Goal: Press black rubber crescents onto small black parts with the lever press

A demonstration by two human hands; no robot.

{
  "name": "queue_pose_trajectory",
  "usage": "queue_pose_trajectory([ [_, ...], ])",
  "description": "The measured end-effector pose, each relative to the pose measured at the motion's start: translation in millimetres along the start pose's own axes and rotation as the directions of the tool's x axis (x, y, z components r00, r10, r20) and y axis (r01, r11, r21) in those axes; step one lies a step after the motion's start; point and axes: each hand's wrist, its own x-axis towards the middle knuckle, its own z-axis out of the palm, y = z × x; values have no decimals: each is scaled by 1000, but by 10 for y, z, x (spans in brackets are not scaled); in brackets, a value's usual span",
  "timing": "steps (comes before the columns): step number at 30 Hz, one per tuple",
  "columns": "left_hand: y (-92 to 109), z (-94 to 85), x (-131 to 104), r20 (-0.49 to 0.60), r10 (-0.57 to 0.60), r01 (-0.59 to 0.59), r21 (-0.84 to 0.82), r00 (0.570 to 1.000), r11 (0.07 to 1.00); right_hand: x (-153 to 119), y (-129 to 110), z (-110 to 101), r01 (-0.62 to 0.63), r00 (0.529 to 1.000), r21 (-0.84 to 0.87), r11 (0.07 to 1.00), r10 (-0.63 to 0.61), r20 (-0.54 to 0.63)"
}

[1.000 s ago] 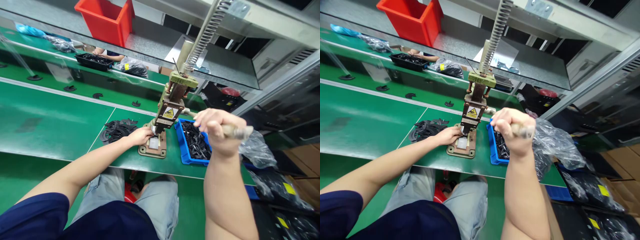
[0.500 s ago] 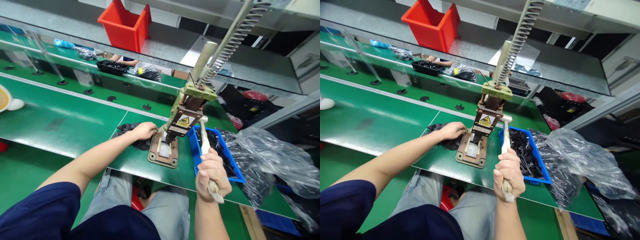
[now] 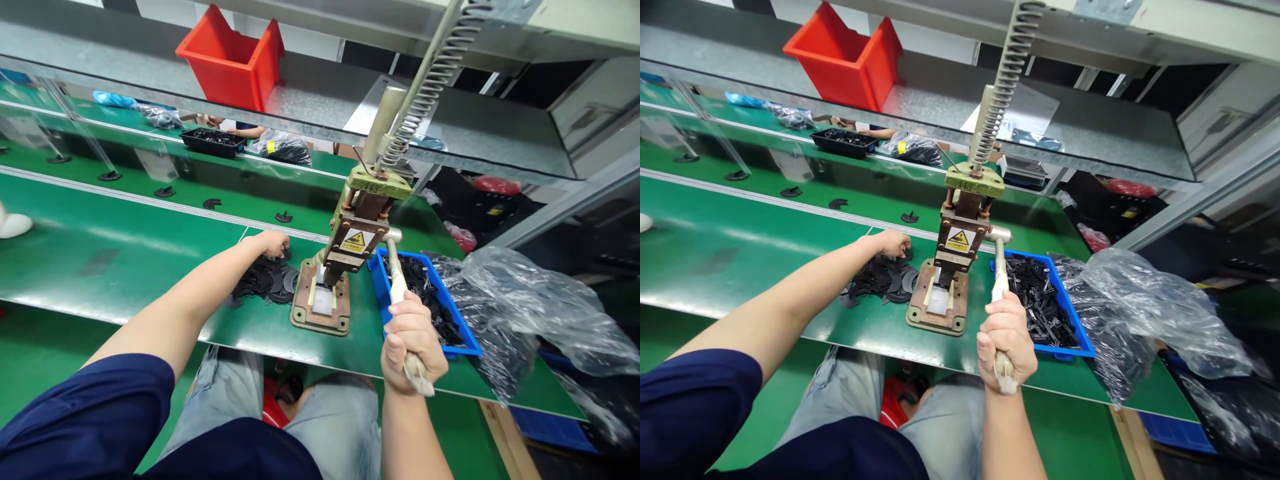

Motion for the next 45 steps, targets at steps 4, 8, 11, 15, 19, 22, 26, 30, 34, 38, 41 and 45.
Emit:
queue_pose_trajectory([
  [4,30,-82,-68,-43,39,-40,-16,998,999,-3,-1,-2,16,1000,10,1000,-16,5],
  [8,79,-125,-245,-199,90,-108,-83,976,991,-13,4,-9,5,1000,-1,1000,-5,9],
  [11,211,-46,-431,-226,30,-109,-345,974,932,-23,14,-11,5,1000,-4,1000,-5,15],
  [15,490,215,-712,-95,-13,-71,-820,995,567,-33,4,-17,-7,1000,-9,1000,7,20],
  [19,744,493,-922,-119,-18,-106,-935,993,337,-32,-26,-28,-35,999,1,999,35,37],
  [22,878,629,-978,-83,-35,-71,-962,996,262,-27,-31,-29,-36,999,2,999,35,35],
  [26,1018,707,-945,-80,-91,-49,-952,993,301,-27,-21,-26,-25,999,2,1000,25,36],
  [30,1130,720,-862,-7,-121,23,-969,993,248,-28,-18,-25,-28,999,21,999,27,43],
  [34,1173,720,-767,57,-120,90,-954,991,286,-26,-28,-22,-25,999,44,999,23,39],
  [38,1160,705,-677,114,-109,148,-907,988,395,-27,-46,-11,-43,999,22,999,43,27],
  [41,1159,675,-604,150,-93,176,-865,984,470,-35,-53,2,-54,999,3,999,54,5],
  [45,1203,599,-512,266,-105,282,-817,958,503,-42,-38,22,-46,999,-5,999,46,-21],
])
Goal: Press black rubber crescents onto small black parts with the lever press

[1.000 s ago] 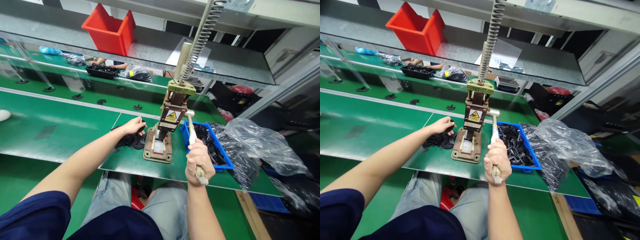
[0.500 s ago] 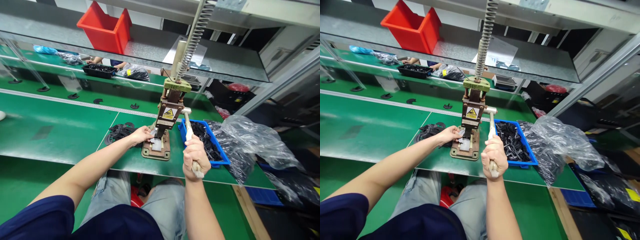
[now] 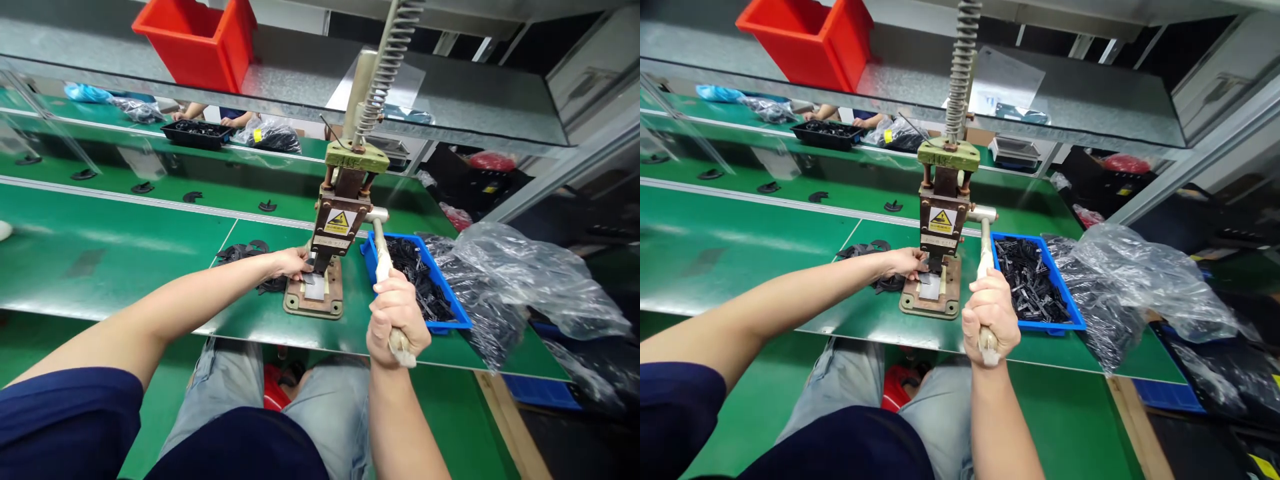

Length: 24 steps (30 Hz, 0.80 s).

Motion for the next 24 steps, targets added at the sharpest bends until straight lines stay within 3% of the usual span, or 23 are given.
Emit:
queue_pose_trajectory([
  [5,145,-1,-3,22,-146,144,83,989,986,17,23,12,46,999,26,999,-46,-3],
  [13,86,23,-143,3,-95,94,18,996,995,38,14,-53,65,995,48,997,-69,78],
  [24,154,-9,-40,155,-204,205,11,967,979,29,25,-36,68,996,36,997,-70,54],
])
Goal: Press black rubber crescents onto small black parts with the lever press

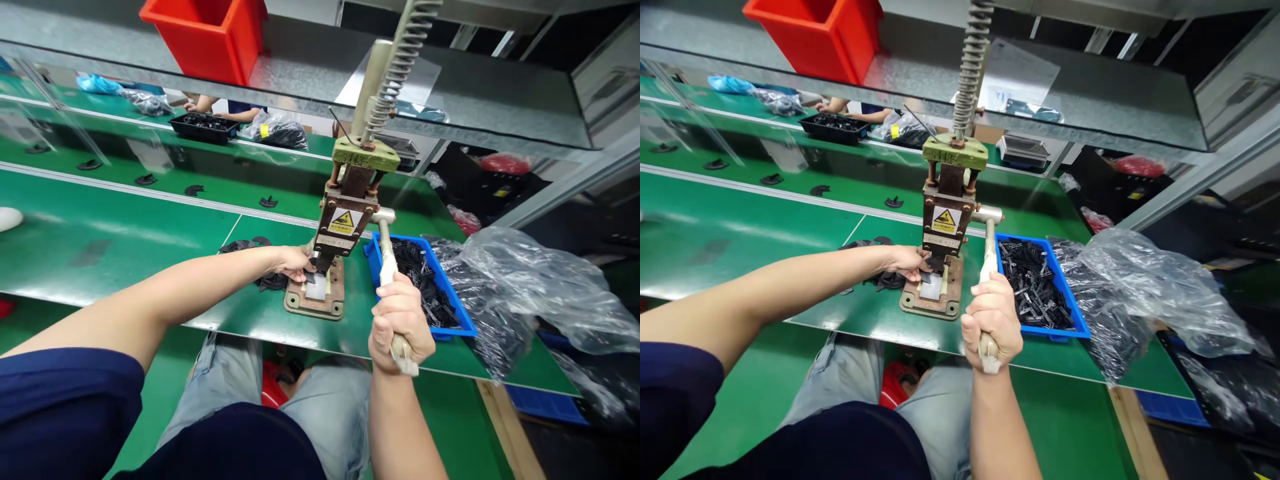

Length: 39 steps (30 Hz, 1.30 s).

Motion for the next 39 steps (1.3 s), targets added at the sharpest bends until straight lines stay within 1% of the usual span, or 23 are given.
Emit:
queue_pose_trajectory([
  [3,-39,39,-10,-30,5,-5,20,1000,1000,9,8,-9,6,1000,9,1000,-6,8],
  [5,-50,60,-55,-72,63,-59,66,995,996,16,16,-13,18,1000,14,1000,-18,11],
  [6,-39,48,-91,-69,110,-104,86,992,991,20,20,-13,25,1000,14,1000,-25,11],
  [8,23,-64,-188,21,207,-209,111,978,972,30,24,-8,42,999,8,999,-42,7],
  [10,118,-317,-299,110,284,-298,148,952,943,41,24,3,48,999,4,999,-48,1],
  [11,164,-491,-351,96,324,-337,193,941,921,46,21,11,46,999,5,999,-46,-3],
  [12,199,-687,-396,34,370,-365,271,928,891,49,18,18,41,999,3,999,-41,-10],
  [13,216,-894,-430,-61,422,-370,380,904,848,51,15,25,34,999,0,999,-34,-17],
  [14,214,-1100,-451,-160,468,-333,511,869,792,52,12,32,26,999,-4,1000,-26,-24],
  [15,191,-1292,-457,-227,498,-255,642,837,723,52,9,37,20,999,-7,1000,-20,-32],
  [16,148,-1460,-447,-261,501,-156,747,825,647,51,7,42,15,999,-9,1000,-16,-39],
  [17,90,-1598,-422,-275,483,-61,819,831,570,50,5,45,13,999,-8,1000,-13,-46],
  [18,23,-1701,-384,-273,453,11,865,849,501,49,3,47,11,999,-6,1000,-12,-51],
  [19,-47,-1769,-337,-263,420,54,893,868,448,50,2,48,12,999,-5,1000,-12,-53],
  [21,-171,-1818,-234,-225,385,71,925,895,374,54,-2,47,8,999,-8,1000,-9,-48],
  [23,-249,-1789,-143,-178,366,59,948,913,314,60,-9,43,0,999,-15,1000,-1,-36],
  [25,-277,-1736,-82,-152,333,63,962,931,264,64,-15,41,-4,1000,-20,1000,3,-31],
  [27,-272,-1691,-49,-137,322,61,970,937,236,63,-20,41,-4,999,-22,1000,4,-36],
  [29,-261,-1661,-35,-116,349,41,975,930,217,56,-20,44,-5,999,-21,1000,4,-42],
  [32,-269,-1623,-24,-78,416,3,984,906,178,44,-14,50,-7,999,-19,1000,6,-52],
  [36,-323,-1547,0,-67,454,12,992,888,122,43,-8,53,-2,998,-21,1000,0,-70],
  [37,-333,-1530,6,-71,454,17,993,888,121,46,-8,51,0,998,-21,1000,-2,-69],
  [39,-332,-1515,4,-82,467,11,988,880,153,52,-9,46,2,998,-19,1000,-3,-64],
])
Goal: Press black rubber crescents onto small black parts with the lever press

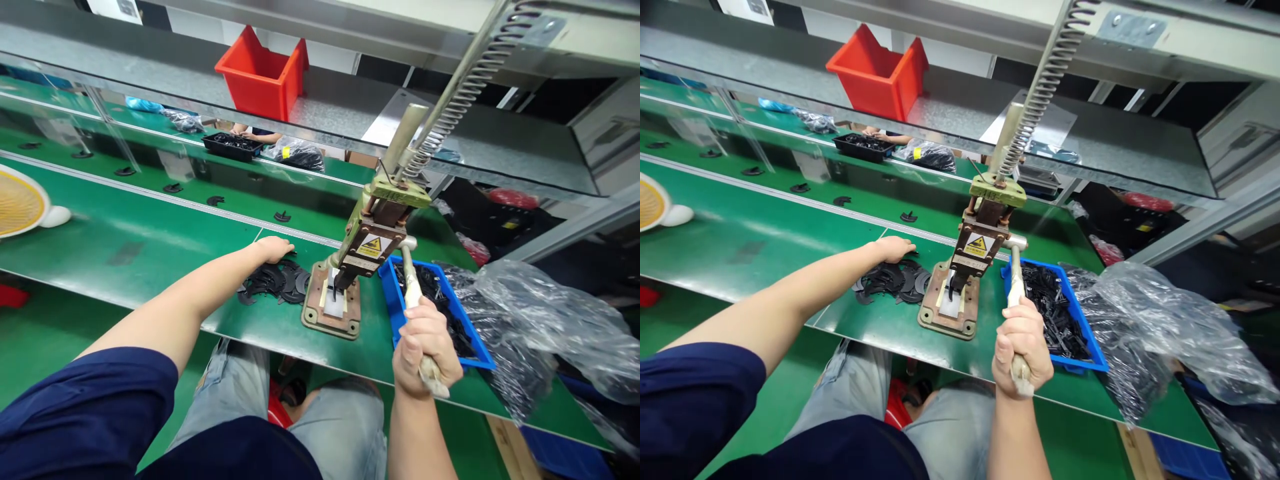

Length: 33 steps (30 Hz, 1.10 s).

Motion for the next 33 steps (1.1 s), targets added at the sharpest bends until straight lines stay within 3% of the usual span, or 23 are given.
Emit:
queue_pose_trajectory([
  [6,-26,-302,-124,-193,20,-36,-83,981,996,0,4,8,31,999,-5,1000,-31,11],
  [10,205,-473,-352,-245,172,-196,-80,954,977,-12,19,25,22,1000,8,1000,-22,4],
  [13,575,-382,-504,-226,274,-305,-119,935,945,-17,24,22,19,1000,11,1000,-19,1],
  [16,934,-159,-568,-268,277,-344,-249,923,905,-17,21,4,22,999,1,1000,-22,24],
  [18,1083,-10,-581,-299,183,-290,-367,937,884,-15,17,-11,24,999,-9,1000,-23,43],
  [21,1156,137,-605,-286,-57,-112,-540,957,834,-12,12,-25,21,998,-14,1000,-20,56],
  [24,1144,170,-626,-194,-191,-16,-740,962,672,-10,9,-16,18,998,-14,1000,-18,54],
  [28,1187,145,-558,-71,-183,-9,-947,980,321,-11,5,14,9,1000,-13,1000,-9,20],
  [33,1352,207,-337,-53,-151,-26,-984,987,175,-9,-3,17,7,1000,-23,1000,-6,25],
])
